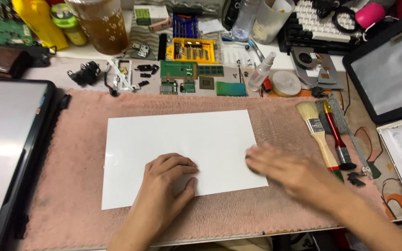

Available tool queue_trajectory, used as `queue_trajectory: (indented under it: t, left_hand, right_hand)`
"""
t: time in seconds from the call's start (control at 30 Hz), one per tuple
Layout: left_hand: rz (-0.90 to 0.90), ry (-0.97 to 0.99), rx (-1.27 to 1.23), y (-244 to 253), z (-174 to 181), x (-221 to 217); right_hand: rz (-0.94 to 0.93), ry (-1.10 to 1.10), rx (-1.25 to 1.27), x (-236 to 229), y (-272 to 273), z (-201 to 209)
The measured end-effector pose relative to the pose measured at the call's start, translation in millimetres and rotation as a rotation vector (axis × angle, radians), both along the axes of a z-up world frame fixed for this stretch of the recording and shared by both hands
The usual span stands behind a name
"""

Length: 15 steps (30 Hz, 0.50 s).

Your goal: The person cleans a white sheet of paper on a pink towel using a green sponge and a grey cloth. The person rubs the paper with the sponge and then wipes it with the cloth.

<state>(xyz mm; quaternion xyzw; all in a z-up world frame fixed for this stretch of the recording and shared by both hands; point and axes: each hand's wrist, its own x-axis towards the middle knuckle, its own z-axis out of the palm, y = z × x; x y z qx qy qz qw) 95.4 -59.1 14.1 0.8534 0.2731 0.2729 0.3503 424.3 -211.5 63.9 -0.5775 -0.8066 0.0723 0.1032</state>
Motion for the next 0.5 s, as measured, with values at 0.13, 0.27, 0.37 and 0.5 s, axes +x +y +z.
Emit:
queue_trajectory:
  t: [0.13, 0.27, 0.37, 0.5]
  left_hand:
    - [0.015, 0.01, 0.077, 1, -3, 3]
    - [-0.012, 0.073, 0.056, 3, 2, 5]
    - [-0.018, 0.021, 0.104, 5, -10, 8]
    - [-0.009, 0.045, 0.149, 4, -15, 12]
  right_hand:
    - [0.175, 0.085, -0.032, -7, -26, -5]
    - [0.02, 0.25, -0.431, 34, -48, 8]
    - [-0.382, 0.399, -0.356, 25, -43, 20]
    - [-1.191, 0.904, -0.182, -16, -10, 46]
